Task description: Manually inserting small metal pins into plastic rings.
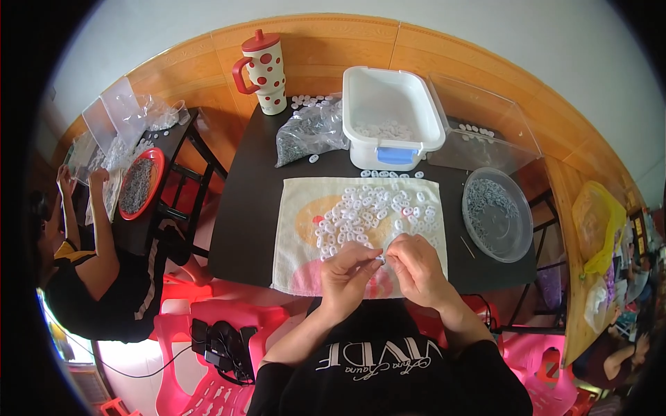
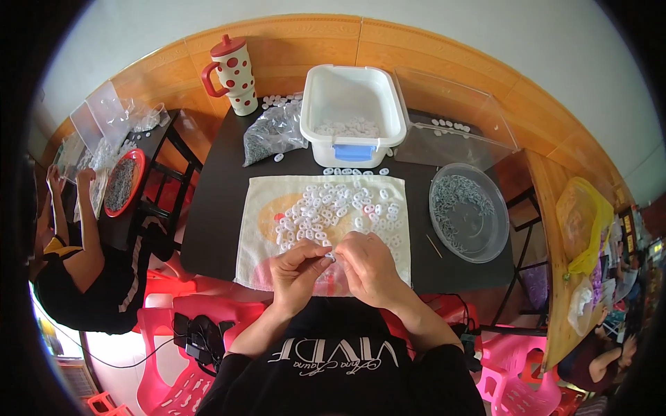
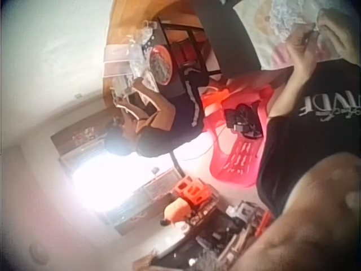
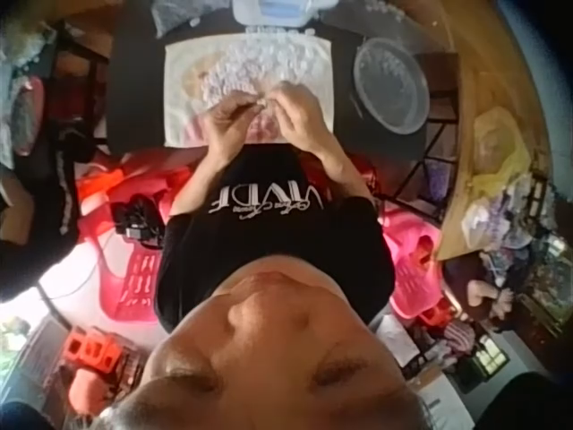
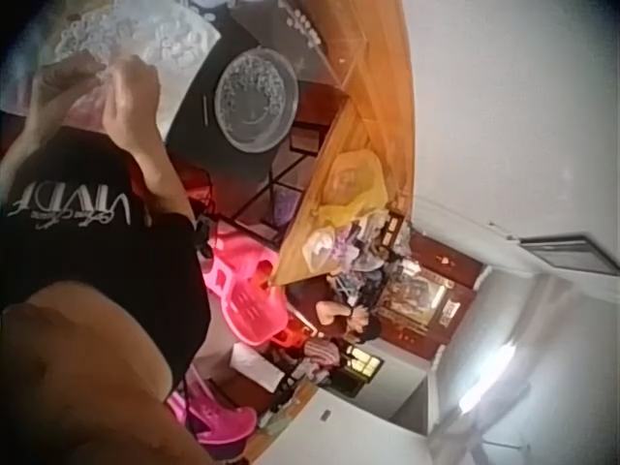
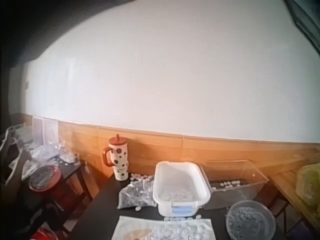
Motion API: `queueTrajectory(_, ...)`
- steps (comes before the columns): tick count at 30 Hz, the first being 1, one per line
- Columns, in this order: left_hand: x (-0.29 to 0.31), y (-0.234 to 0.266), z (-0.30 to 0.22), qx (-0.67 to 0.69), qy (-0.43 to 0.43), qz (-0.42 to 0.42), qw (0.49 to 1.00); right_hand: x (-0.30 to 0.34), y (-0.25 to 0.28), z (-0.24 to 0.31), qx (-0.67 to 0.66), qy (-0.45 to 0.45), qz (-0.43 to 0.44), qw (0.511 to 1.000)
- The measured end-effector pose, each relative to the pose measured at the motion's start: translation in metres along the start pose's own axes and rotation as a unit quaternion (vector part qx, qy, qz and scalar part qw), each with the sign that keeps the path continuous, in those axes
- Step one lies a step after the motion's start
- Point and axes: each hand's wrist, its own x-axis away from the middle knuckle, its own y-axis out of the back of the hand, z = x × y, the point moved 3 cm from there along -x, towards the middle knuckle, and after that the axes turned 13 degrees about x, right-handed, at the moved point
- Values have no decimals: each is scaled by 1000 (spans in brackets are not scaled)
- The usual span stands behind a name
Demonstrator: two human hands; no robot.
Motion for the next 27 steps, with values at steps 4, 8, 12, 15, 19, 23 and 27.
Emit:
queueTrajectory(4,3,0,4,-27,-20,1,999,1,-5,3,15,0,9,1000)
queueTrajectory(8,4,0,8,-20,-40,-16,999,4,-10,5,30,-15,-9,999)
queueTrajectory(12,5,-4,9,73,11,-43,996,11,-9,-7,-75,-45,-28,996)
queueTrajectory(15,5,-1,12,74,38,-82,993,26,-9,-20,-263,-237,-44,934)
queueTrajectory(19,5,-1,17,112,71,-71,989,27,-10,-9,-192,-150,-67,968)
queueTrajectory(23,12,-2,17,76,79,-63,992,22,-15,-4,-156,-113,-92,977)
queueTrajectory(27,11,-6,11,1,77,-28,997,22,-12,-13,-163,-111,-84,977)
